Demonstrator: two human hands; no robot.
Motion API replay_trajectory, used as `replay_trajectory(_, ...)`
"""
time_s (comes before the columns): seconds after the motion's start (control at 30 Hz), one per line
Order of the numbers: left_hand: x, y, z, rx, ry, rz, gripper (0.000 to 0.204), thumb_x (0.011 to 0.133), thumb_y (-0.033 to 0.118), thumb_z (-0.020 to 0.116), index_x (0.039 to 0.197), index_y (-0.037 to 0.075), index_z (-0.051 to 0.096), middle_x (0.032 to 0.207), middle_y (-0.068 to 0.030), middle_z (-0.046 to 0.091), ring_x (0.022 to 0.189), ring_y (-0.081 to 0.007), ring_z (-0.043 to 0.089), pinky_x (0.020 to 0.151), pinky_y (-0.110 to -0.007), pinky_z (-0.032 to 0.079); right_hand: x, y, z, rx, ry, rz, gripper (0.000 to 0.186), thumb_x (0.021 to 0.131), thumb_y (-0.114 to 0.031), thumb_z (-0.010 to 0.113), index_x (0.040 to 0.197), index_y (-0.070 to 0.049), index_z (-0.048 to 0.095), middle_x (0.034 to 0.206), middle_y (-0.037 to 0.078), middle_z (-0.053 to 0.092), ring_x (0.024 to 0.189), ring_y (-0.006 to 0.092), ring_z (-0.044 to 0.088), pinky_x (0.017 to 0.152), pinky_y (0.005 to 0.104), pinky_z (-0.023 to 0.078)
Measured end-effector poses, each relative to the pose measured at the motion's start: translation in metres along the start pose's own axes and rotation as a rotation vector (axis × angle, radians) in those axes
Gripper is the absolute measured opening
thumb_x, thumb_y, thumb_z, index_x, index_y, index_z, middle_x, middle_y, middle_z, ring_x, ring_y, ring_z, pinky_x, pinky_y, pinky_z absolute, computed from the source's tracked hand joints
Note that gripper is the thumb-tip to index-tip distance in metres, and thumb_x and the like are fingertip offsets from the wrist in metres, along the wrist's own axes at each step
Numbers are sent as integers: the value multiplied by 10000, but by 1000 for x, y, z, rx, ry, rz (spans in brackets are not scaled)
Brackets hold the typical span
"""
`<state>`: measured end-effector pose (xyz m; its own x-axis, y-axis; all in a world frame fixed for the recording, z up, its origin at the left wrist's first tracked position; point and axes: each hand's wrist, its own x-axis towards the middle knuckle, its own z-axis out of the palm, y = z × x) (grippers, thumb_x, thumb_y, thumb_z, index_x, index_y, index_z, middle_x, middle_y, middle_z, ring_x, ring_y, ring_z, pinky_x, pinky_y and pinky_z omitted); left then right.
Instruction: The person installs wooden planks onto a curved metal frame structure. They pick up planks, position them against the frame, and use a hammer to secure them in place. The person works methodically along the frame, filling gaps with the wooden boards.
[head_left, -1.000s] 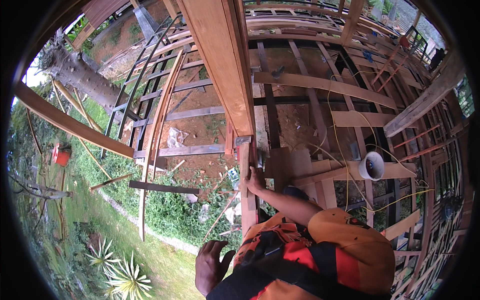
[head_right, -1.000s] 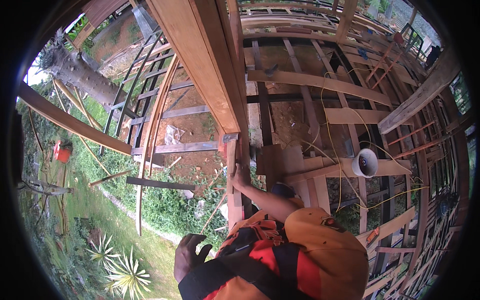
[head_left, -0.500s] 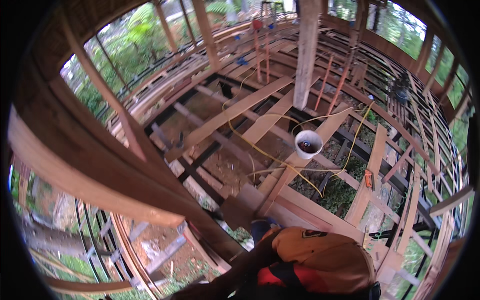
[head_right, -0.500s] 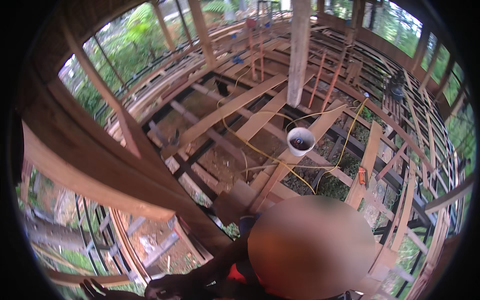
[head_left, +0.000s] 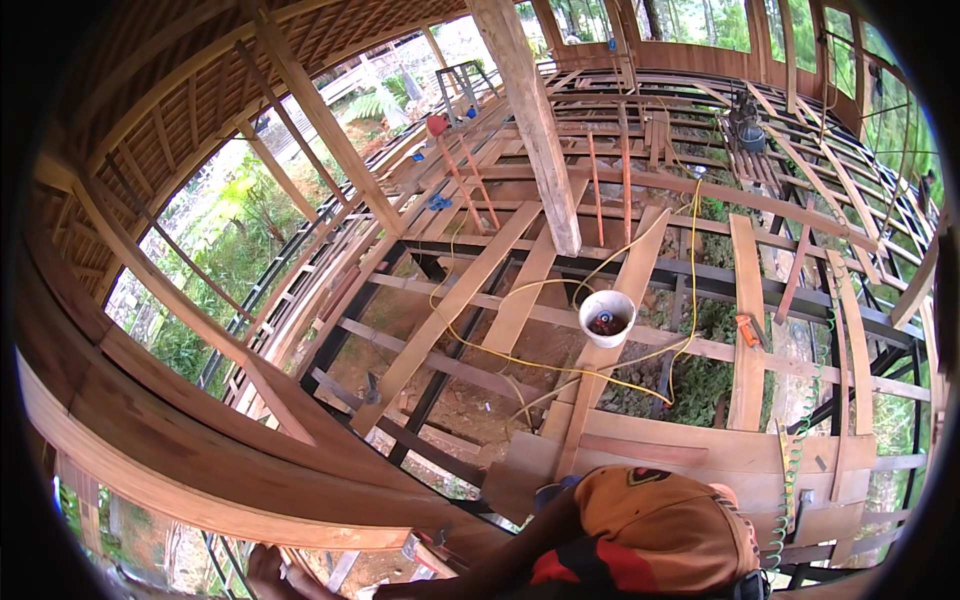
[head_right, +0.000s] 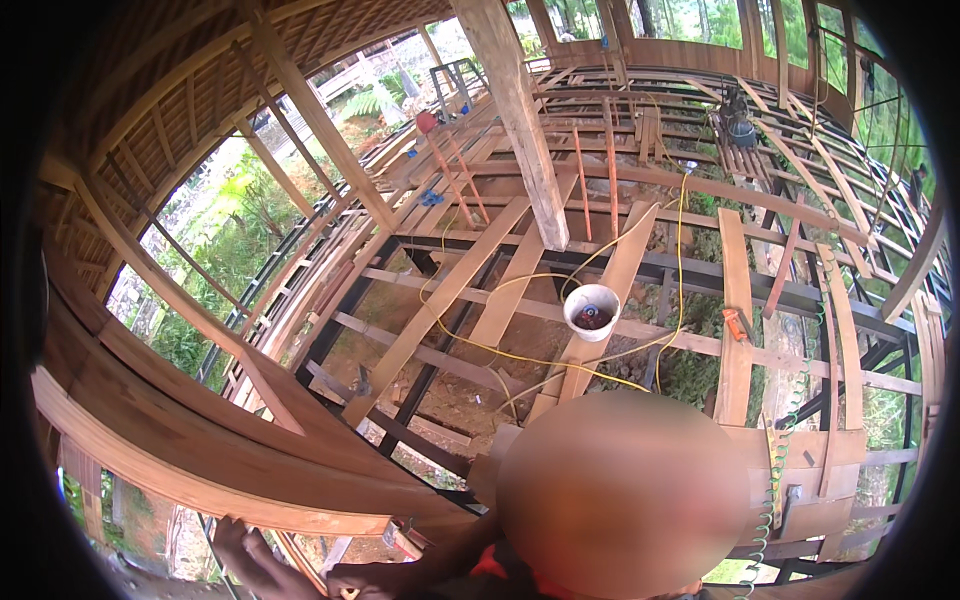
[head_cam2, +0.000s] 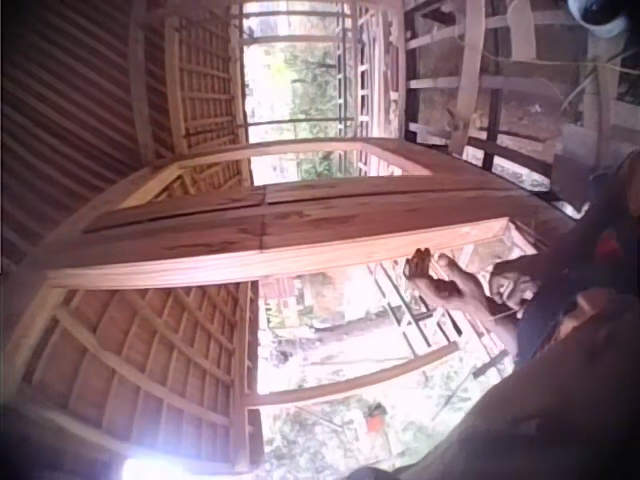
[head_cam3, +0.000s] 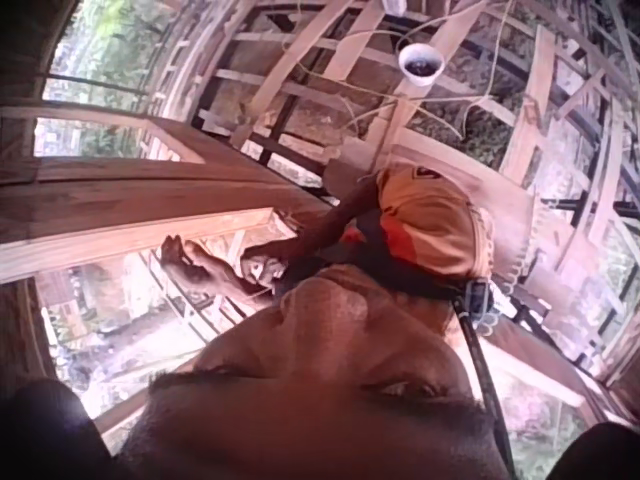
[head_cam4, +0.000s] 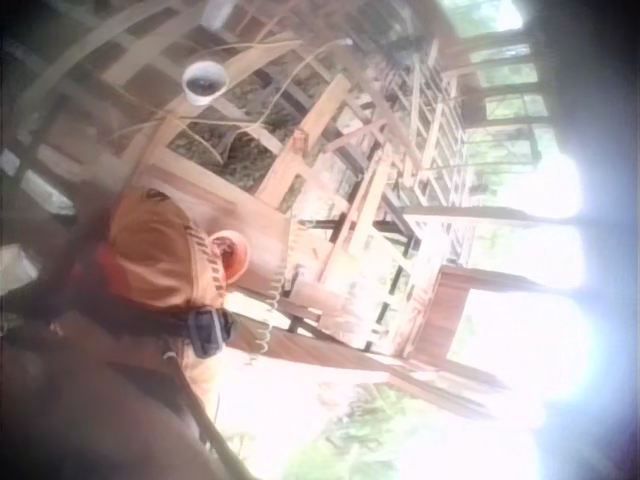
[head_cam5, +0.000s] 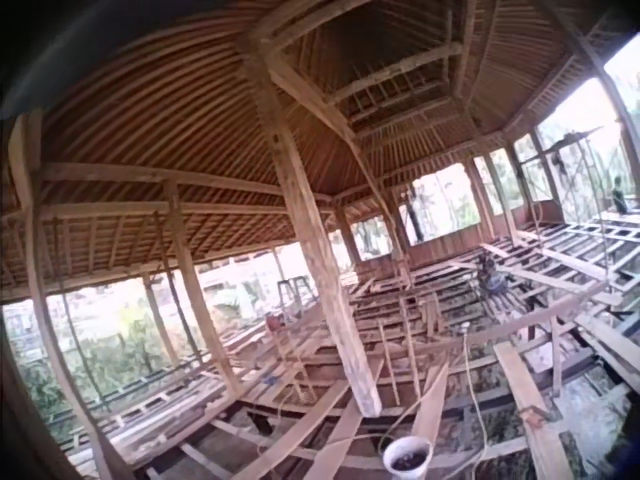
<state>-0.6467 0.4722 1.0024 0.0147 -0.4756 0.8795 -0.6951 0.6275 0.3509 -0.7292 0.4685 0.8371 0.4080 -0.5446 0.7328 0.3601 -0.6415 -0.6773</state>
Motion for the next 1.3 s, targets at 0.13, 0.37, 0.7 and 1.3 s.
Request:
replay_trajectory(0.13,-17,-12,13,133,-544,-14,254,993,51,500,1203,-50,603,1289,-260,588,1231,-421,540,1066,-518,393,-4,-16,-18,165,11,45,311,1008,-314,619,873,-34,604,979,83,569,860,178,571,751,336,470)
replay_trajectory(0.37,-101,-59,41,-571,-1075,-330,680,986,255,637,1512,-83,368,1383,-214,581,1160,-301,642,946,-367,527,-58,-22,-42,110,176,443,221,1015,-225,619,932,-21,629,846,57,572,806,174,595,763,360,452)
replay_trajectory(0.7,-125,-82,39,-555,-1365,-265,665,927,280,613,1470,-52,420,1360,-274,552,1145,-371,620,918,-438,505,-68,-46,-54,4,244,426,188,896,-212,700,852,-33,662,908,96,571,828,250,595,791,395,466)
replay_trajectory(1.3,-147,-64,23,-416,-1228,-462,318,1036,157,549,1268,-54,602,1272,-196,645,1103,-328,649,982,-395,509,-86,-33,-79,126,178,542,218,1057,-212,541,904,-58,550,773,39,550,728,135,545,688,311,439)
